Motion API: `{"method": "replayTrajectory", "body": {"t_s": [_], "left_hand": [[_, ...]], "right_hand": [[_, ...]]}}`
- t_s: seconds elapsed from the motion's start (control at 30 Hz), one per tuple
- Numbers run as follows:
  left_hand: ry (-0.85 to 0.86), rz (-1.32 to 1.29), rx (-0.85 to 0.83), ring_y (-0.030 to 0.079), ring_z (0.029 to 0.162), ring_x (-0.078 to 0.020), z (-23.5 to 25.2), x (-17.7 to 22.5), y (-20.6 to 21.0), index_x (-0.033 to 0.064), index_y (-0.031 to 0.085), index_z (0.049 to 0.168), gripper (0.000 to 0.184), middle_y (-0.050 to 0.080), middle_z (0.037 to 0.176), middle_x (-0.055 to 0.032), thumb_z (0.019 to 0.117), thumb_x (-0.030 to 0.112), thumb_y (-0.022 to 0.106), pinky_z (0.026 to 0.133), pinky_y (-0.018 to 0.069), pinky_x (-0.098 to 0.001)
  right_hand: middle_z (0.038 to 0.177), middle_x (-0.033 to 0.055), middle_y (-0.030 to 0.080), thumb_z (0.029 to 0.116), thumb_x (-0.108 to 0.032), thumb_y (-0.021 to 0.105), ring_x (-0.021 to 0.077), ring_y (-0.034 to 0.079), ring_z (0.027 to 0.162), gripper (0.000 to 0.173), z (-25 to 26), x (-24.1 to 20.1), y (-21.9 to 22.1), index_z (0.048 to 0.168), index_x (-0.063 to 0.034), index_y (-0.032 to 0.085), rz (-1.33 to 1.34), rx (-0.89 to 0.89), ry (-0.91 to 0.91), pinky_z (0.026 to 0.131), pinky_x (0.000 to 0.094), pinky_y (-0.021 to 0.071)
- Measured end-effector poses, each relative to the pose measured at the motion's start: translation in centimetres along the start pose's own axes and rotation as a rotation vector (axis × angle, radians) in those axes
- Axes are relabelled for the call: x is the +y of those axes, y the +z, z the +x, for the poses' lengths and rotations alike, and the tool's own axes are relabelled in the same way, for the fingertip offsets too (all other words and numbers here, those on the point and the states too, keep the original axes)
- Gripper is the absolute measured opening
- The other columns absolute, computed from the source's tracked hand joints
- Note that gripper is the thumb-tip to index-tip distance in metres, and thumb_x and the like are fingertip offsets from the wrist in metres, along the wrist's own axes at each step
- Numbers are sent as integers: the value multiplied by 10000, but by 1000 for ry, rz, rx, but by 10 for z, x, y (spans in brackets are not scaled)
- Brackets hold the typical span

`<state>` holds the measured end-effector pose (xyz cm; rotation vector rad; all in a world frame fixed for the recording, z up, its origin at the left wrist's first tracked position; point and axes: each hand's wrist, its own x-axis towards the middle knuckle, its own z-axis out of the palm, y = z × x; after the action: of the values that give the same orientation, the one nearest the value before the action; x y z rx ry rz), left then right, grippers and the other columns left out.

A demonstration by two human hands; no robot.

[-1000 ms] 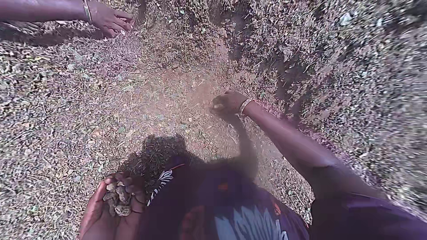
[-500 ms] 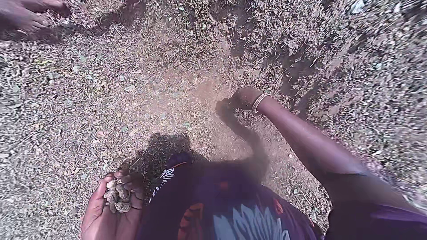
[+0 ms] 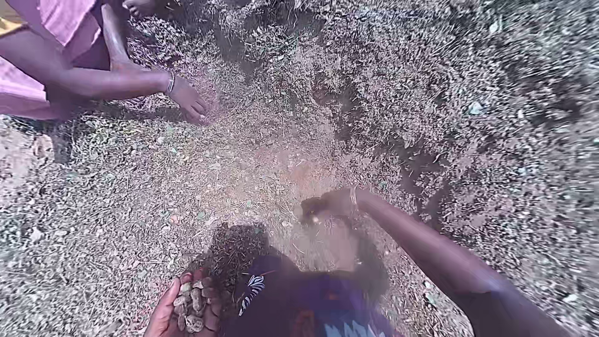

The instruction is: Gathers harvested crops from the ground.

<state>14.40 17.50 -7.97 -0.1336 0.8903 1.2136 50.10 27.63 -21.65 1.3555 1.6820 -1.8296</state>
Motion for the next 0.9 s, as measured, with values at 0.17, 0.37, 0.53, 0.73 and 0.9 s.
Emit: {"method": "replayTrajectory", "body": {"t_s": [0.17,0.37,0.53,0.73,0.9], "left_hand": [[-11,-10,-141,730,820,-119,9,0,-12,110,700,896,578,736,873,-47,1096,298,191,763,614,-260],[-19,-26,-159,723,861,-116,10,3,-19,136,687,894,554,737,898,-29,1086,267,184,803,603,-276],[-28,-54,-149,730,879,-127,12,-2,-23,105,681,930,510,735,924,-48,1085,230,211,826,607,-282],[-42,-29,-182,734,864,-128,16,-14,-22,103,686,906,521,739,915,-50,1082,237,214,803,613,-270],[-32,47,-189,737,837,-99,7,-15,-5,131,690,887,598,753,893,-34,1091,271,145,776,614,-246]], "right_hand": [[1206,215,707,1020,-273,659,380,650,1179,291,-39,10,-42,1155,-32,753,-113,868,140,1040,598,468],[1479,318,494,997,-309,665,486,493,1365,607,-103,19,-127,1486,11,498,-98,1705,159,1119,638,396],[1533,250,481,868,-567,729,469,428,1416,877,-72,2,-218,1562,-110,451,-34,1746,378,1116,654,363],[1518,172,531,827,-637,721,471,411,1426,841,-57,-26,-227,1530,-222,516,-187,1529,458,1066,722,351],[1624,198,378,762,-461,849,539,297,1472,833,-54,-15,-206,1514,-299,530,-379,1345,498,1005,832,313]]}}
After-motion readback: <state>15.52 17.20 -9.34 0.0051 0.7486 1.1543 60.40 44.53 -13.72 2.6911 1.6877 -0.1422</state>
